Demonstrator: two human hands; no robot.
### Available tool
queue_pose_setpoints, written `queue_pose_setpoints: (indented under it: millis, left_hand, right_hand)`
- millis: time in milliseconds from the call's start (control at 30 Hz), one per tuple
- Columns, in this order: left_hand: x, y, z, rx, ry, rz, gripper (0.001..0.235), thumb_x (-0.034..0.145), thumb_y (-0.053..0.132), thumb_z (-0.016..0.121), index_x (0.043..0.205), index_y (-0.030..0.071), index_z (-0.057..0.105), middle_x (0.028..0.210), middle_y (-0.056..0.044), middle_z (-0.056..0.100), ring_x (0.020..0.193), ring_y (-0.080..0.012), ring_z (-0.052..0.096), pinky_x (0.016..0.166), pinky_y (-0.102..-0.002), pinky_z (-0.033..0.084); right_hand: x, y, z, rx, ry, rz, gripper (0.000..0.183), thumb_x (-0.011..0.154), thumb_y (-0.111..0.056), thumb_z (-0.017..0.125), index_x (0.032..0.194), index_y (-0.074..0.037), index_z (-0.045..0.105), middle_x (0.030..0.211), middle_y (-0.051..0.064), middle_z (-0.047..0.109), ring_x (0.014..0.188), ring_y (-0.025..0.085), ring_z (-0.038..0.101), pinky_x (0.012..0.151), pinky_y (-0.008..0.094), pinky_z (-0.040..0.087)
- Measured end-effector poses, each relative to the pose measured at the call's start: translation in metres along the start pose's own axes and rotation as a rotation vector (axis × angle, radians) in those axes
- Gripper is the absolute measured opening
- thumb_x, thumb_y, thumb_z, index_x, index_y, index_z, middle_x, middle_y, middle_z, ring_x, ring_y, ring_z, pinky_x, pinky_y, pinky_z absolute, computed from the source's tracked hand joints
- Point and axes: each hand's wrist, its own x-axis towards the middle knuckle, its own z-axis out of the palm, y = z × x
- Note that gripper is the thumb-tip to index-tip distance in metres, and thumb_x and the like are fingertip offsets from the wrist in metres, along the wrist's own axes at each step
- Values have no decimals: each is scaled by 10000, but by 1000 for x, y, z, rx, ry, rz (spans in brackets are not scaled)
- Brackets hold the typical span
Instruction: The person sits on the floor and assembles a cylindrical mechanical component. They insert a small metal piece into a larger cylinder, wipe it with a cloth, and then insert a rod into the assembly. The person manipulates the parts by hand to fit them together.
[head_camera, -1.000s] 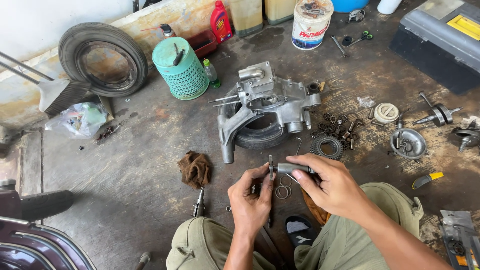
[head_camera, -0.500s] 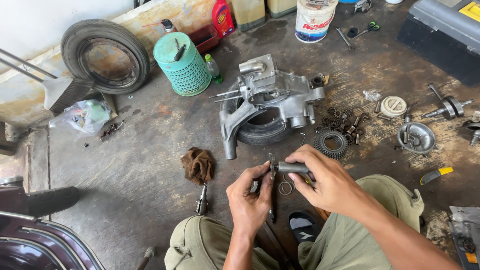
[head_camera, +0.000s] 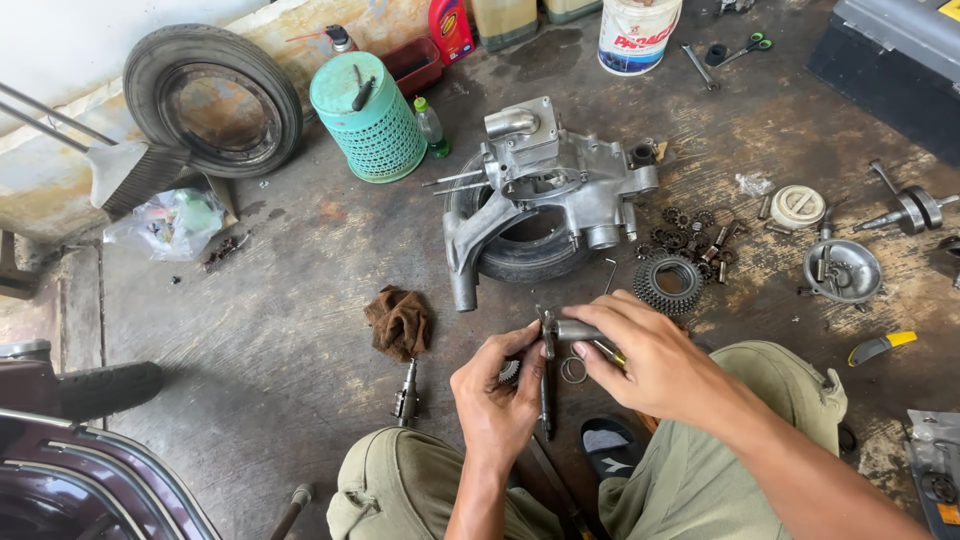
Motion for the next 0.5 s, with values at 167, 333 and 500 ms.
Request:
queue_pose_setpoints:
  millis: [167,333,500]
  left_hand:
    - [-1,12,0,-51,-15,-12,287,784,-24,800,1062,1,733,923,-96,807,766,-136,747,705,-239,600]
    - [-7,11,3,-175,-20,-50,423,798,-45,793,1193,-12,645,992,-129,810,843,-156,762,758,-251,613]
    - [-17,8,5,-243,-1,24,506,810,-84,765,1261,6,553,1028,-134,800,864,-166,758,791,-275,622]
  right_hand:
    - [-4,17,11,42,-41,99,344,779,-26,742,1079,-36,575,909,85,765,674,205,738,585,351,578]
    - [-4,20,11,159,-72,122,426,781,2,688,1189,-72,588,1046,53,745,859,189,724,709,324,575]
    - [2,8,6,306,-94,44,311,772,90,593,1042,-52,653,838,39,727,620,146,610,572,308,470]
